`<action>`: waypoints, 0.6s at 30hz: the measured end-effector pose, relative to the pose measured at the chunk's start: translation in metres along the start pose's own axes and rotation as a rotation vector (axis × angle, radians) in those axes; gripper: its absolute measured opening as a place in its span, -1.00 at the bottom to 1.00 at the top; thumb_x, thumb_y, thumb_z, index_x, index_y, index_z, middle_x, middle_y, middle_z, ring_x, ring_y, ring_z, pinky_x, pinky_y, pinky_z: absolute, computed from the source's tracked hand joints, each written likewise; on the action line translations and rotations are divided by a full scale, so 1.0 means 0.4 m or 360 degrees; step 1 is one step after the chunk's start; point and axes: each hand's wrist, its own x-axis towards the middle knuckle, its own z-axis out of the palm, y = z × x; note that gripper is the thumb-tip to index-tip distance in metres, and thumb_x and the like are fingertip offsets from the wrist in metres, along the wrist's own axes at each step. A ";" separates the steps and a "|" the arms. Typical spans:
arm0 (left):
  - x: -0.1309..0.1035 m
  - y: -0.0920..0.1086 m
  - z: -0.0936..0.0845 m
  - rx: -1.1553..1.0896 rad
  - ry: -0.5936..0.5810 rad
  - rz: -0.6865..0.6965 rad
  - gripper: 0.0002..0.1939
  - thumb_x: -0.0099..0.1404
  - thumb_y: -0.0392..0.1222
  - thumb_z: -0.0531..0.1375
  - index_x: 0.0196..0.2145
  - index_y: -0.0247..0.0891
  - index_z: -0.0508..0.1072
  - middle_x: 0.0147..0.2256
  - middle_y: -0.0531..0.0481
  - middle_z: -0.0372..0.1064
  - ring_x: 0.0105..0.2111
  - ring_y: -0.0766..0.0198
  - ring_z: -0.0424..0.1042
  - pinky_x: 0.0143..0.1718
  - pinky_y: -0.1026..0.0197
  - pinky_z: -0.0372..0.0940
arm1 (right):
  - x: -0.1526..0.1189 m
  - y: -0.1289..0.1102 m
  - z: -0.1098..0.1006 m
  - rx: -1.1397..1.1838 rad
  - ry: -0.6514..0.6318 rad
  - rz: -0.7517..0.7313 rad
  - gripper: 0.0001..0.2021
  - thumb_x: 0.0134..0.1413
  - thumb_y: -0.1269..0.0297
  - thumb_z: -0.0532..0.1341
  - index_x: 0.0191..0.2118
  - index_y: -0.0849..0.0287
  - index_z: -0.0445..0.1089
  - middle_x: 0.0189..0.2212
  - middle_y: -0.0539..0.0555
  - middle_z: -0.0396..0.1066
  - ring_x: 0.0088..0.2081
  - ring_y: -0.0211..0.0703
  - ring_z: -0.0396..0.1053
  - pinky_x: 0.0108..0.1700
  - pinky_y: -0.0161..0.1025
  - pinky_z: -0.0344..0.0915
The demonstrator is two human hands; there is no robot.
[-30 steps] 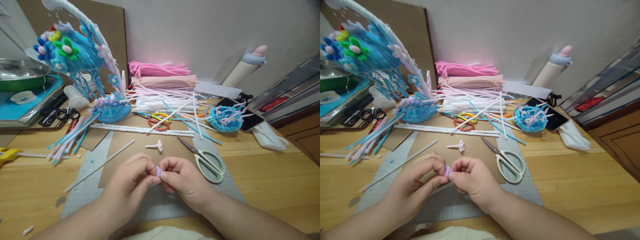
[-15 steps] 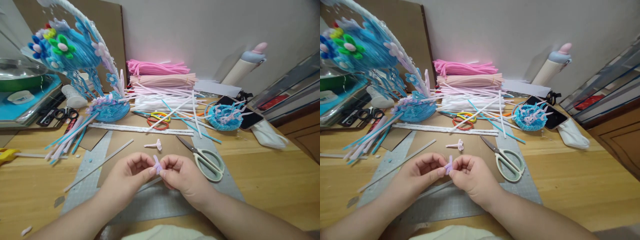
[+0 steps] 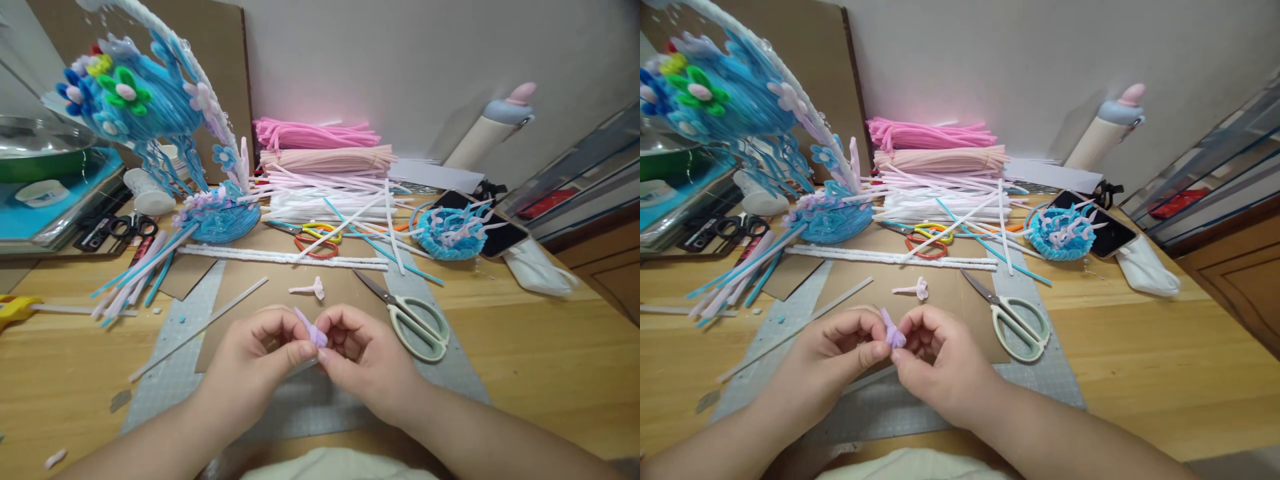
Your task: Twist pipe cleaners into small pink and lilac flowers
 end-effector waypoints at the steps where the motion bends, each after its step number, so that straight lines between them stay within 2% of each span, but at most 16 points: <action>1: 0.000 0.001 0.001 -0.0033 0.0014 -0.0033 -0.89 0.12 -0.26 0.26 -0.54 -0.26 0.44 -0.48 0.07 0.38 -0.43 0.31 0.34 -0.37 0.30 0.24 | 0.000 0.002 0.000 -0.0033 0.0030 -0.0010 -0.86 -0.11 0.37 0.24 -0.38 0.19 0.26 -0.49 -0.05 0.28 -0.46 -0.33 0.25 -0.40 -0.35 0.22; 6: 0.005 -0.004 0.000 -0.0220 -0.0022 -0.0241 -0.86 0.08 -0.24 0.29 -0.57 -0.29 0.43 -0.53 0.07 0.32 -0.47 0.35 0.28 -0.41 0.32 0.18 | 0.005 0.000 0.001 -0.0238 0.0244 0.0062 -0.92 -0.14 0.39 0.22 -0.47 0.18 0.28 -0.62 -0.08 0.26 -0.59 -0.36 0.21 -0.54 -0.39 0.16; 12: 0.015 -0.012 -0.005 -0.0699 -0.0206 -0.0668 -0.76 0.14 -0.09 0.24 -0.52 -0.33 0.36 -0.60 0.11 0.17 -0.58 0.44 0.08 -0.55 0.39 0.01 | 0.011 -0.019 -0.011 -0.0127 0.0249 0.0293 -0.92 -0.12 0.34 0.19 -0.49 0.18 0.25 -0.77 -0.14 0.23 -0.73 -0.40 0.15 -0.64 -0.44 0.08; 15: 0.017 -0.011 -0.002 -0.0641 -0.0144 -0.0631 -0.75 0.15 -0.10 0.24 -0.51 -0.31 0.32 -0.61 0.11 0.19 -0.58 0.44 0.10 -0.55 0.39 0.03 | 0.014 -0.021 -0.012 -0.0082 0.0243 0.0317 -0.89 -0.11 0.31 0.20 -0.49 0.18 0.24 -0.78 -0.15 0.22 -0.73 -0.41 0.15 -0.64 -0.44 0.09; 18: 0.014 -0.011 0.006 -0.0275 0.0071 -0.0445 -0.79 0.13 -0.13 0.26 -0.48 -0.29 0.33 -0.60 0.12 0.26 -0.57 0.42 0.19 -0.52 0.38 0.10 | 0.012 -0.012 -0.006 -0.0134 0.0299 0.0235 -0.85 -0.11 0.29 0.24 -0.50 0.18 0.24 -0.74 -0.14 0.23 -0.71 -0.40 0.17 -0.64 -0.43 0.11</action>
